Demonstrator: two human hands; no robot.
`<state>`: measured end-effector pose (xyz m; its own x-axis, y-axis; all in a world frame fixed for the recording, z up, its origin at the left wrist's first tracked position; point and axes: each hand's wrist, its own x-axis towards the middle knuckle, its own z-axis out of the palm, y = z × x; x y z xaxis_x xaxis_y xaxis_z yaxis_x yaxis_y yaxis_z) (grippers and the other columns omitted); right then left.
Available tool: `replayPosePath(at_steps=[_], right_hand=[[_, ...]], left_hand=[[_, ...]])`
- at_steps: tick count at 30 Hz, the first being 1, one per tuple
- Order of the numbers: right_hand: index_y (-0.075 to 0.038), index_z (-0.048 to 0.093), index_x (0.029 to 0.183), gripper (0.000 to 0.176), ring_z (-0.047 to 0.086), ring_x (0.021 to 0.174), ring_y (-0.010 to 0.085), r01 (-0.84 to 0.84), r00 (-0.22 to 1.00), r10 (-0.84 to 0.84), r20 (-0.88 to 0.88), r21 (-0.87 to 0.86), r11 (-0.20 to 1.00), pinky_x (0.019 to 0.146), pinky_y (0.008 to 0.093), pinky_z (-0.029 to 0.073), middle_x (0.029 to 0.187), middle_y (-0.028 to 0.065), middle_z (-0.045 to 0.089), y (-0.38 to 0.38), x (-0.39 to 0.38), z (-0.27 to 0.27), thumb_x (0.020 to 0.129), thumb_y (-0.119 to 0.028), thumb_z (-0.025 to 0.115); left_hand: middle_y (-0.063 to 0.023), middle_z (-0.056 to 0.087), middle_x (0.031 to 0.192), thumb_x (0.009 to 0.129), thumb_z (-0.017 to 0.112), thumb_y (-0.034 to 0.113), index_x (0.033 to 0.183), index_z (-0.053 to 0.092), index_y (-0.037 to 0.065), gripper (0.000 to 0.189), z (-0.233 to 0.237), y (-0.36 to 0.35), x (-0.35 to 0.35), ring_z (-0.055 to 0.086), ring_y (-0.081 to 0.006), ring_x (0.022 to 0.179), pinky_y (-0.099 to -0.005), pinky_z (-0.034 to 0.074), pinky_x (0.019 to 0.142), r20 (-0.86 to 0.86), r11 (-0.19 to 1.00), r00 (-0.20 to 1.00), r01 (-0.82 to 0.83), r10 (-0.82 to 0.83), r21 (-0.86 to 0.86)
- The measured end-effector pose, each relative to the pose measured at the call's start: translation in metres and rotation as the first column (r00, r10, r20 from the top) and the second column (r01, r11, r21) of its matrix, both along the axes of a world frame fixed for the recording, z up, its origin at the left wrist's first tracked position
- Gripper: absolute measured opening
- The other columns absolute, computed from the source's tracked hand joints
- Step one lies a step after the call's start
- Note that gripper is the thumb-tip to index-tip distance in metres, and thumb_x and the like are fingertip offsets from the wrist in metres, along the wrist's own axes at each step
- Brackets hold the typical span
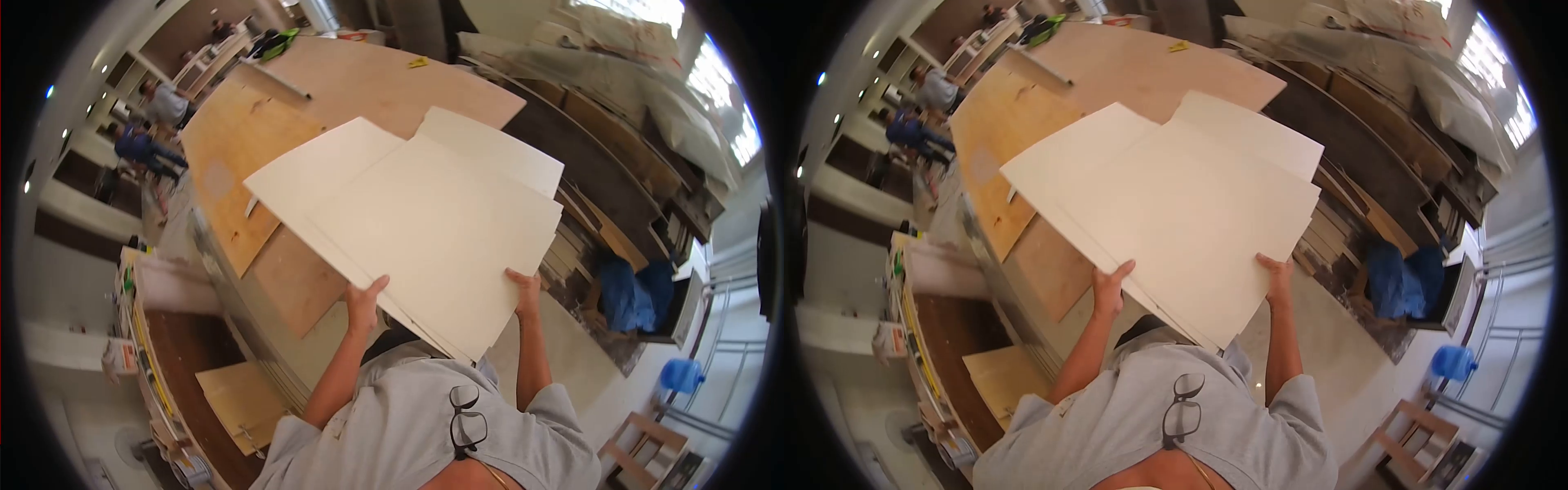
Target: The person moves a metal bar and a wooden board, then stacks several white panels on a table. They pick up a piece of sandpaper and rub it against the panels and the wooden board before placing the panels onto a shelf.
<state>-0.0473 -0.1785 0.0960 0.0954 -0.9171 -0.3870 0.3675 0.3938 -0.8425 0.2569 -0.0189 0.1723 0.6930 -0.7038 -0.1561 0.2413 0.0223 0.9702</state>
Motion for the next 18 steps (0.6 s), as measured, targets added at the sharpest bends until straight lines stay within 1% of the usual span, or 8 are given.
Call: replayPosePath(at_steps=[4,5,8,9,11,14,15,18], right_hand=[[0.007,0.057,0.118,0.046,0.068,0.083,0.026,-0.017,1.0,0.016,-0.002,-0.034,0.999,0.074,0.0361,0.056,0.103,0.0154,0.066,-0.023,0.019,0.006,0.075,-0.001,0.071],[0.007,0.057,0.119,0.046,0.068,0.083,0.0261,-0.016,1.0,0.016,-0.006,-0.037,0.999,0.073,0.0361,0.056,0.102,0.0159,0.067,-0.026,0.025,0.007,0.076,0.0,0.071],[0.008,0.059,0.115,0.042,0.068,0.083,0.026,0.054,0.998,-0.055,-0.008,-0.057,0.997,0.075,0.0362,0.055,0.102,0.016,0.067,-0.037,0.062,0.02,0.076,0.001,0.07],[0.008,0.059,0.115,0.042,0.067,0.084,0.026,0.063,0.998,-0.062,0.023,-0.08,0.995,0.076,0.0361,0.055,0.102,0.0159,0.067,-0.042,0.078,0.021,0.076,0.001,0.071],[0.008,0.059,0.116,0.042,0.067,0.085,0.0261,0.105,0.993,-0.097,0.074,-0.117,0.988,0.078,0.036,0.055,0.102,0.0156,0.067,-0.05,0.105,0.016,0.076,0.001,0.071],[0.002,0.046,0.134,0.063,0.062,0.103,0.0279,0.064,0.994,-0.063,0.091,-0.006,0.998,0.089,0.0367,0.053,0.119,0.0153,0.06,-0.055,0.14,0.004,0.075,0.008,0.07],[0.002,0.046,0.133,0.06,0.063,0.102,0.0284,0.071,0.99,-0.071,0.121,0.003,0.997,0.089,0.0372,0.053,0.119,0.0151,0.06,-0.052,0.15,0.002,0.077,0.008,0.069],[0.002,0.047,0.131,0.058,0.063,0.103,0.028,0.041,0.989,-0.058,0.134,0.127,0.991,0.09,0.0377,0.054,0.118,0.014,0.061,-0.052,0.174,-0.013,0.078,0.008,0.07]], left_hand=[[-0.0136,0.068,0.11,0.079,0.072,-0.004,0.121,0.058,-0.007,0.044,0.007,-0.024,0.03,0.066,-0.022,0.098,-0.0337,0.054,0.087,-0.073,0.997,0.995,0.072,-0.071,0.018],[-0.0154,0.067,0.112,0.078,0.072,-0.004,0.122,0.057,-0.007,0.046,0.005,-0.028,0.038,0.067,-0.0234,0.099,-0.0352,0.056,0.087,-0.062,0.997,0.995,0.075,-0.074,0.023],[-0.0165,0.066,0.115,0.078,0.072,-0.005,0.123,0.055,-0.007,0.048,0.003,-0.049,0.076,0.067,-0.025,0.098,-0.0372,0.056,0.087,-0.111,0.999,0.994,0.029,-0.025,0.032],[-0.0177,0.065,0.115,0.077,0.073,-0.003,0.122,0.055,-0.006,0.048,-0.012,-0.057,0.096,0.067,-0.0278,0.097,-0.0395,0.058,0.086,-0.091,1.0,0.996,0.003,-0.002,0.014],[-0.0177,0.065,0.113,0.077,0.074,0.0,0.12,0.056,-0.006,0.047,-0.017,-0.067,0.129,0.068,-0.0293,0.097,-0.0411,0.058,0.086,-0.198,0.999,0.98,-0.024,0.028,0.023],[-0.0157,0.068,0.104,0.076,0.073,0.003,0.114,0.06,-0.007,0.042,-0.029,-0.067,0.161,0.067,-0.0284,0.094,-0.0395,0.058,0.081,-0.336,0.999,0.942,-0.019,0.027,0.027],[-0.0148,0.069,0.1,0.076,0.073,0.005,0.112,0.062,-0.007,0.04,-0.033,-0.072,0.17,0.067,-0.0275,0.093,-0.0382,0.057,0.079,-0.367,1.0,0.93,-0.017,0.021,0.013],[-0.0159,0.068,0.101,0.078,0.072,0.002,0.111,0.062,-0.006,0.036,-0.024,-0.074,0.168,0.068,-0.0294,0.092,-0.0402,0.058,0.079,-0.421,0.993,0.9,-0.104,0.116,0.051]])
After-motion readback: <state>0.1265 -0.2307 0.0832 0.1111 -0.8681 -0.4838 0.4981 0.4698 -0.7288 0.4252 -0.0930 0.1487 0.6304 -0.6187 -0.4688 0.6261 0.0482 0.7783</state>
